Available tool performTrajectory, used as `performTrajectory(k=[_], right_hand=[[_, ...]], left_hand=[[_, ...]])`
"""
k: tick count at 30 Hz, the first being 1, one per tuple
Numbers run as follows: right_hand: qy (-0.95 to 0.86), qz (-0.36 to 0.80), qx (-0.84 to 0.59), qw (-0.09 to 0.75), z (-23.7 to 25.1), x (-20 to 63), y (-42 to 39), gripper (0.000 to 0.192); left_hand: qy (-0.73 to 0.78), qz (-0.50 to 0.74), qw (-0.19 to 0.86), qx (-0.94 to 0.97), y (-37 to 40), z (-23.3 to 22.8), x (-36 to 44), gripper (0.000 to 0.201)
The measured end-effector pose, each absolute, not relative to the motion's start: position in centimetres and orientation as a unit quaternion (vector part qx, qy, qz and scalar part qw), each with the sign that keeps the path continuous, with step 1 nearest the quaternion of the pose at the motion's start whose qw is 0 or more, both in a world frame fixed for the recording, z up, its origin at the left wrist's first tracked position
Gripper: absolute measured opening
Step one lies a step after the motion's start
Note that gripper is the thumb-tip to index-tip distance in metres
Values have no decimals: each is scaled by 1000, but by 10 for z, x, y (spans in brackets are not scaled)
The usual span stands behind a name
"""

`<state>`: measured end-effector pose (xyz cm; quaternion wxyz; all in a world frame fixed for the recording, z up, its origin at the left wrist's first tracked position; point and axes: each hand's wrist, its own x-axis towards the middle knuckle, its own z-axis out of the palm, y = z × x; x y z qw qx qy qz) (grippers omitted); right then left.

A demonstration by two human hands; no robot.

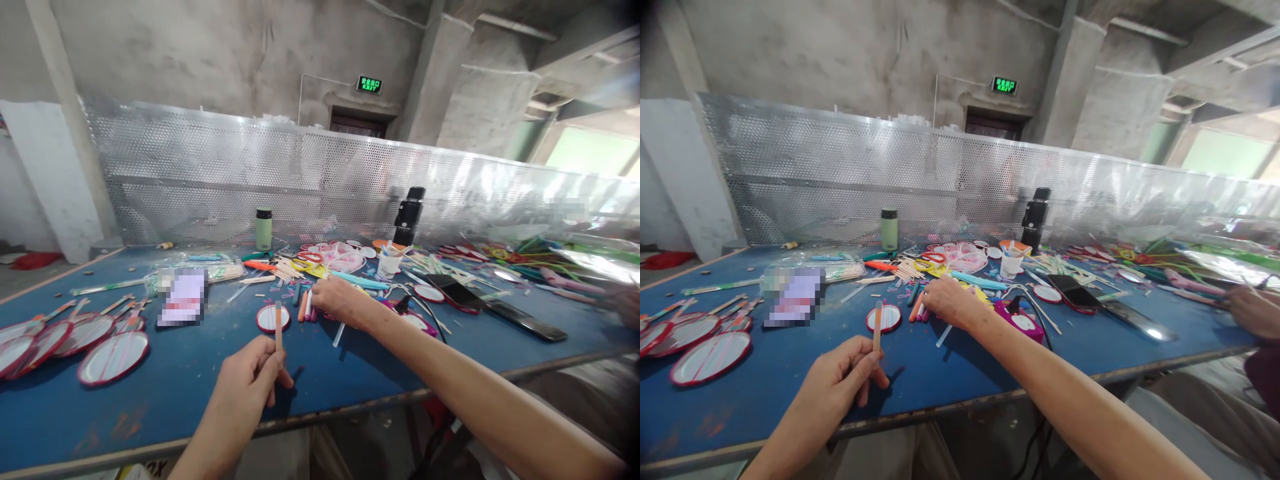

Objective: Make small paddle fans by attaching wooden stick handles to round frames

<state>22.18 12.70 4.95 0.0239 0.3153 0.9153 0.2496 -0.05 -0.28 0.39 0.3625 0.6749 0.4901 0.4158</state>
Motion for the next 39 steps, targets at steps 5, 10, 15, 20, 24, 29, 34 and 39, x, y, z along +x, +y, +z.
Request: performTrajectory(k=[5, 10, 15, 20, 24, 29, 34, 39], right_hand=[[923, 249, 294, -9, 43, 217, 123, 19], [918, 256, 290, -88, 62, 228, 119, 14], [852, 266, 355, -278, 91, 237, 77, 16], [750, 136, 335, -554, 70, 212, 10, 13], [705, 32, 288, -648, 35, 181, -10, 23], [693, -3, 266, -670, 15, 161, -3, 24], [697, -32, 271, -663, 9, 157, -1, 22], [692, -74, 288, -658, 3, 155, -2, 18]], left_hand=[[492, 411, 362, 676, -2, 3, -1, 32], [490, 413, 371, 672, -1, 2, 0, 31], [483, 425, 383, 663, -2, 1, 1, 32], [476, 424, 399, 659, 1, -1, 1, 25], [467, 434, 413, 650, 3, -4, 2, 29], [462, 443, 426, 639, 3, -4, 4, 34], [454, 451, 410, 650, 1, -2, 3, 35], [455, 448, 393, 662, -1, -2, 1, 35]])
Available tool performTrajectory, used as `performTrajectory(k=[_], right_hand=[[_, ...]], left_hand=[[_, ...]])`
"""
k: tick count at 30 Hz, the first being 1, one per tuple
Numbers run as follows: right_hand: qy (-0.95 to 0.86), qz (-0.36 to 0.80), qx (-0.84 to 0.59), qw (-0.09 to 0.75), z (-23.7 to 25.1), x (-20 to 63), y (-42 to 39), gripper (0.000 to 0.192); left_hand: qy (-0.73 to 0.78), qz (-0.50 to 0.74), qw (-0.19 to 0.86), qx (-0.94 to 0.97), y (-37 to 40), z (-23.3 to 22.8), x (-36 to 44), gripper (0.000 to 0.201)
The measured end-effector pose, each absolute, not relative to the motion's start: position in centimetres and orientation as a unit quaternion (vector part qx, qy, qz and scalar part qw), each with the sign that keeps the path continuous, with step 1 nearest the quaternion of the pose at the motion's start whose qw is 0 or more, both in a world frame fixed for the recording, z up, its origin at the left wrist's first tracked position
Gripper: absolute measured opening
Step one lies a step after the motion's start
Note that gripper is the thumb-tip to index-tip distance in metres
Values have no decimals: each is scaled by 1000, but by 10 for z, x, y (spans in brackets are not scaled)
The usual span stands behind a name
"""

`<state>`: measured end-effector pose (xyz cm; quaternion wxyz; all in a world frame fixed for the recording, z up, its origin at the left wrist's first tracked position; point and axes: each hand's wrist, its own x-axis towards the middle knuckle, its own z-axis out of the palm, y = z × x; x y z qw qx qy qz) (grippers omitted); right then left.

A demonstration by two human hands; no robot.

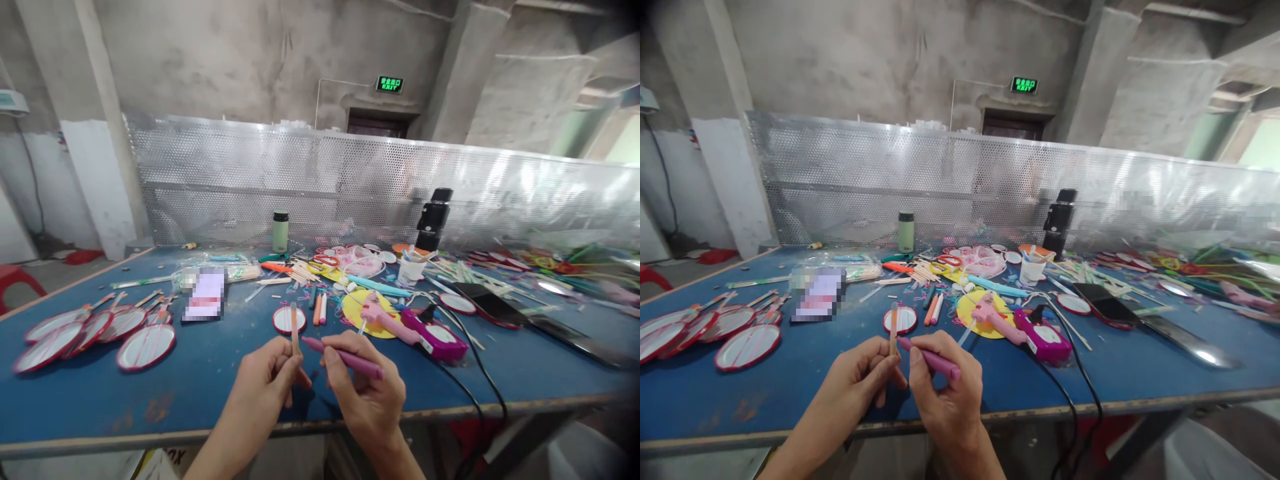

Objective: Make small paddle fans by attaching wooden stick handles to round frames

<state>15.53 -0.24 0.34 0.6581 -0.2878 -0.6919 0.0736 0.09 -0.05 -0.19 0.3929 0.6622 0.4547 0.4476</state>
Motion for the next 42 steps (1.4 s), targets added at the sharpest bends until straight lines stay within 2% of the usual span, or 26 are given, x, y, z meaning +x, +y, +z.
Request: performTrajectory(k=[14, 42], right_hand=[[-740, 22, -299, 602, 0, 155, -3, 19], [-753, -2, -289, 591, 5, 154, -3, 18]], left_hand=[[451, 451, 384, 668, 0, -5, 0, 33], [452, 446, 378, 674, -2, -2, -1, 31]])
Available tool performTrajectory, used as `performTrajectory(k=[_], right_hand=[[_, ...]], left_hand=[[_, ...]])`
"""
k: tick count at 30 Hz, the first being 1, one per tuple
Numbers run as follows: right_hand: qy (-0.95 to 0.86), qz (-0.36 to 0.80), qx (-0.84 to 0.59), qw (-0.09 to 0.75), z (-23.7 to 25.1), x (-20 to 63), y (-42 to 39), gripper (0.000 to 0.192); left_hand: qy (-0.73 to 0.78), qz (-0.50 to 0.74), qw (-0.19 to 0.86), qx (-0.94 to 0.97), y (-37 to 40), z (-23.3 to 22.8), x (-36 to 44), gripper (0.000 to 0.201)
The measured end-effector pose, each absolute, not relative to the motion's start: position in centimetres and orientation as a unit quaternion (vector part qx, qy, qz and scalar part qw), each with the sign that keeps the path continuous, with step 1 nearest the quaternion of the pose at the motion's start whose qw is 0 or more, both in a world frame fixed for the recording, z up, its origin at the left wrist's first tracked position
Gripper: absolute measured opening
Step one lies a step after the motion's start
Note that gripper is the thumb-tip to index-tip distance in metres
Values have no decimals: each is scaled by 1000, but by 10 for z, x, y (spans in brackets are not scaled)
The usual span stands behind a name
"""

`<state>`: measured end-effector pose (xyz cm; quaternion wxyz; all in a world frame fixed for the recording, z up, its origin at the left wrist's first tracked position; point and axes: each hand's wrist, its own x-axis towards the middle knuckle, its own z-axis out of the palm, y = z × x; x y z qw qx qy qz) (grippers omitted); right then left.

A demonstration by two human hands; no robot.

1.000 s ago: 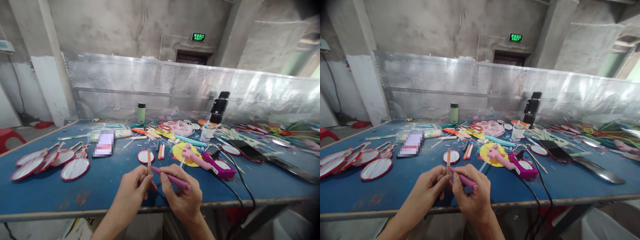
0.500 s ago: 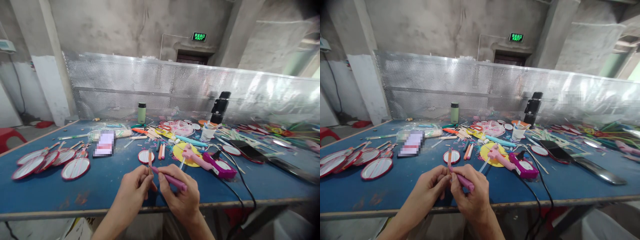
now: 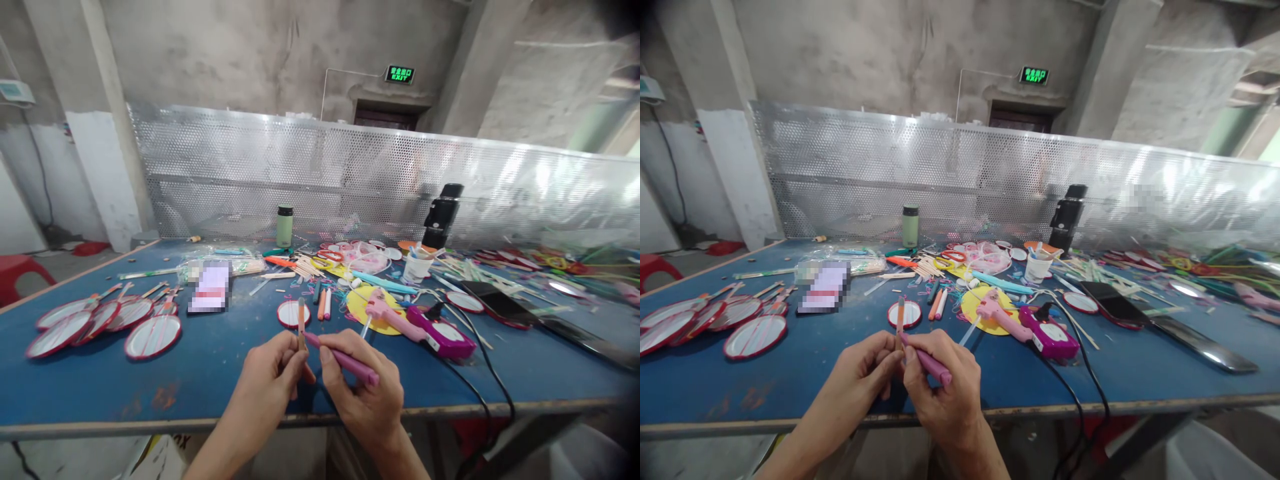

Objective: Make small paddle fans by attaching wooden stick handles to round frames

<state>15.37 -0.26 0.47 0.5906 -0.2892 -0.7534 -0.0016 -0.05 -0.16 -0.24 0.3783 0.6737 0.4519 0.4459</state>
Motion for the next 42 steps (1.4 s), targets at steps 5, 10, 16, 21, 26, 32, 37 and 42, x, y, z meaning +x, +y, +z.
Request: performTrajectory(k=[5, 10, 16, 21, 26, 32, 37, 42], right_hand=[[-755, -1, -289, 588, 3, 154, -2, 18], [-753, -3, -291, 591, 3, 153, -1, 18], [-759, -6, -290, 583, 4, 153, -2, 17], [-751, -6, -287, 594, 3, 153, -1, 19], [-756, -13, -285, 589, 4, 152, -2, 18], [-752, -18, -288, 592, 6, 153, -1, 17], [-754, -23, -288, 590, 6, 153, -2, 17], [-748, -19, -290, 596, 5, 153, -3, 17]], left_hand=[[452, 446, 380, 673, -1, -3, -1, 31], [452, 446, 379, 673, -1, -2, -1, 31], [454, 445, 382, 671, -2, -2, 0, 30], [454, 445, 378, 673, 0, -1, 0, 32], [455, 445, 378, 672, -2, -2, -1, 32], [455, 446, 378, 672, -2, -1, 0, 31], [453, 446, 379, 673, -1, -2, 0, 31], [450, 448, 384, 670, -2, -2, 0, 31]])
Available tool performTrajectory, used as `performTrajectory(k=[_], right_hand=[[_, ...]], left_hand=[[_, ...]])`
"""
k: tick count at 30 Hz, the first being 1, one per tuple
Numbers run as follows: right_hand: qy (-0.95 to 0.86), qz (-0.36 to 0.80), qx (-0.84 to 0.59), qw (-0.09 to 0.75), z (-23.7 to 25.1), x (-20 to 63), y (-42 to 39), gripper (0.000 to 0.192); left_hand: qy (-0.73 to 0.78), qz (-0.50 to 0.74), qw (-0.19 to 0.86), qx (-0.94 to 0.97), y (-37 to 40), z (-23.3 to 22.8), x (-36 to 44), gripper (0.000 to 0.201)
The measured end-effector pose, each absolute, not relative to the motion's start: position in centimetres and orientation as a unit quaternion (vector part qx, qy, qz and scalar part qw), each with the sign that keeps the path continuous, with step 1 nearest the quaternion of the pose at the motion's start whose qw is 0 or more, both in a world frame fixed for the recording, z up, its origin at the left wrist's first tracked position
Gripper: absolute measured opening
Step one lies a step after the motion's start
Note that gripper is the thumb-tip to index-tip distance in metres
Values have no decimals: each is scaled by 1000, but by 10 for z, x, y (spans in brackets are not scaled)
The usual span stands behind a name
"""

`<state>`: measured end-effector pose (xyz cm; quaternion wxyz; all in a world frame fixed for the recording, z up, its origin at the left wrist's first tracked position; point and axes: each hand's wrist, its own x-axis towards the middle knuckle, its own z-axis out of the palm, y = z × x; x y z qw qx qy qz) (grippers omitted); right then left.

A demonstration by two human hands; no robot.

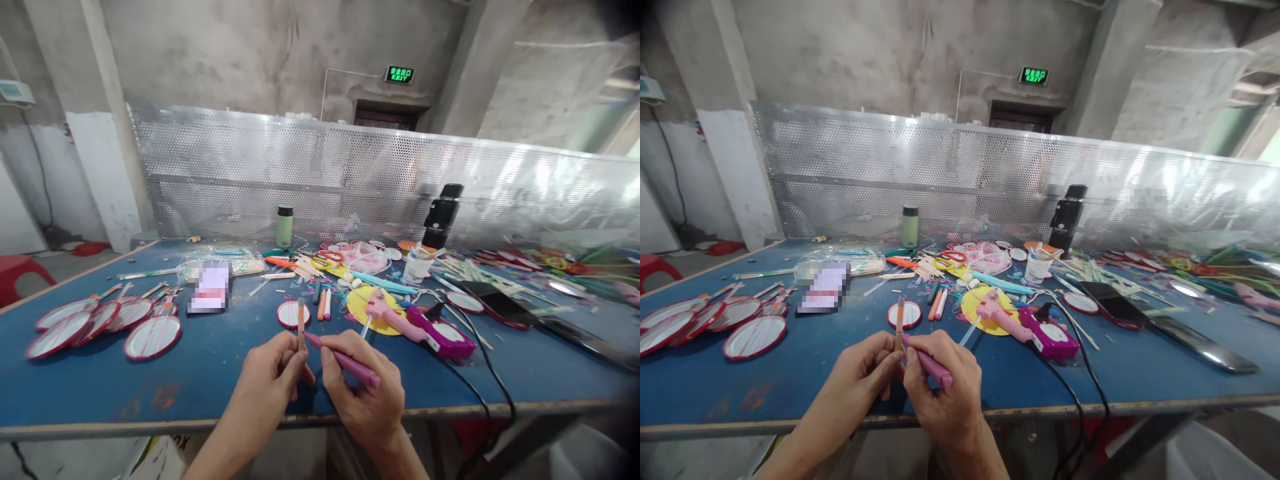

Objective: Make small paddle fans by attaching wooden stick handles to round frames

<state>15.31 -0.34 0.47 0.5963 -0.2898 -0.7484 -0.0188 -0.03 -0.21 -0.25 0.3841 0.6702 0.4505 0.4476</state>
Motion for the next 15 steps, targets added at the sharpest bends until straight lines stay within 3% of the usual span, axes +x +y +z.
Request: performTrajectory(k=[15], right_hand=[[-745, -34, -300, 594, 5, 153, -2, 15]], left_hand=[[452, 446, 380, 672, -2, -2, -1, 31]])
